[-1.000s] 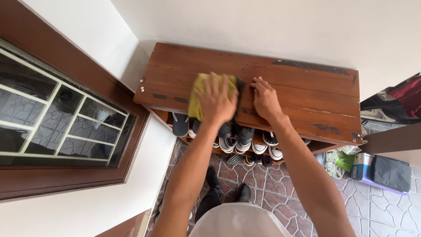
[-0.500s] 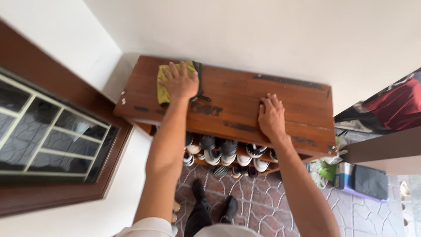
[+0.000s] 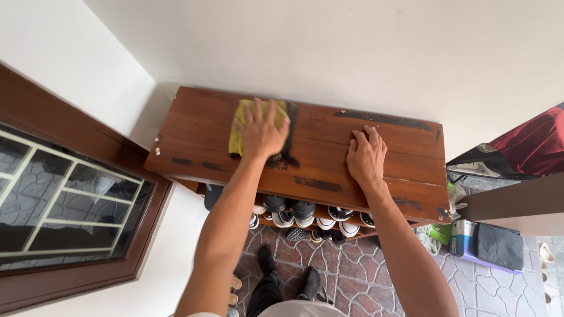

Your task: The person removes several pairs of shoes from a wooden shoe rack, places them on the floor, wipes the top of the rack with a yellow cloth, and then returns the shoes to the rack in a different arrangement.

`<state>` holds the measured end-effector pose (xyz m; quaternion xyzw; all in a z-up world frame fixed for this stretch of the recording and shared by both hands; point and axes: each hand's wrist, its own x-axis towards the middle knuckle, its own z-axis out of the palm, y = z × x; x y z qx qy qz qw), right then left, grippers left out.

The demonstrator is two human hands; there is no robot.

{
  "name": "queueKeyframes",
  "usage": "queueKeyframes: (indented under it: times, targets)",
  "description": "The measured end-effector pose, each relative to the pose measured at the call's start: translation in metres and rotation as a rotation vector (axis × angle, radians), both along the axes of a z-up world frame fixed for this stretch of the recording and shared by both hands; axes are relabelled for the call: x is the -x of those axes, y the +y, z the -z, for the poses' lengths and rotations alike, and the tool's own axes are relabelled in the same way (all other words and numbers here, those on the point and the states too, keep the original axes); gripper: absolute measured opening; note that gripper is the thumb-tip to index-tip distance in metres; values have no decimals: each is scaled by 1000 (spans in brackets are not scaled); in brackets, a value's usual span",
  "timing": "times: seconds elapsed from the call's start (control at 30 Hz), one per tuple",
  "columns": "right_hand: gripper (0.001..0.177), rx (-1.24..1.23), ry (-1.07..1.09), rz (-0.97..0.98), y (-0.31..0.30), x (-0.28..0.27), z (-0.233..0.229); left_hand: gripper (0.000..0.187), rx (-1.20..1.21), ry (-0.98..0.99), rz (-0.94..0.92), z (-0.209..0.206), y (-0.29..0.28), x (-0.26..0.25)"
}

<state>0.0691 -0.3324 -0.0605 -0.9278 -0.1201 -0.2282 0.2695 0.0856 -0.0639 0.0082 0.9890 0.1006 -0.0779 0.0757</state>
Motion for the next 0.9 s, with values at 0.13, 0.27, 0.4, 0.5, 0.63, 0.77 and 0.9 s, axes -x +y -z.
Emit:
queueKeyframes:
  times: [0.13,0.27,0.4,0.5,0.63,0.77,0.9]
  targets:
    - [27,40,-3,10,1,-3,3,78,-32,-35,-146,6,-17,-26]
    - [27,32,93,26,1,-3,0,75,-63,-41,94,16,-65,-8]
    - [27,11,53,26,3,0,-5,78,18,-218,303,22,-75,57]
    - [27,8,42,17,2,3,-2,78,96,-196,245,21,-41,93]
    - [28,-11,37,13,-2,-4,3,76,51,-225,20,10,18,80]
    - [29,6,60,10,-3,-2,12,81,-14,-234,-106,17,17,84]
    - [31,17,28,18,-1,-11,11,83,-38,-124,-82,25,-38,108]
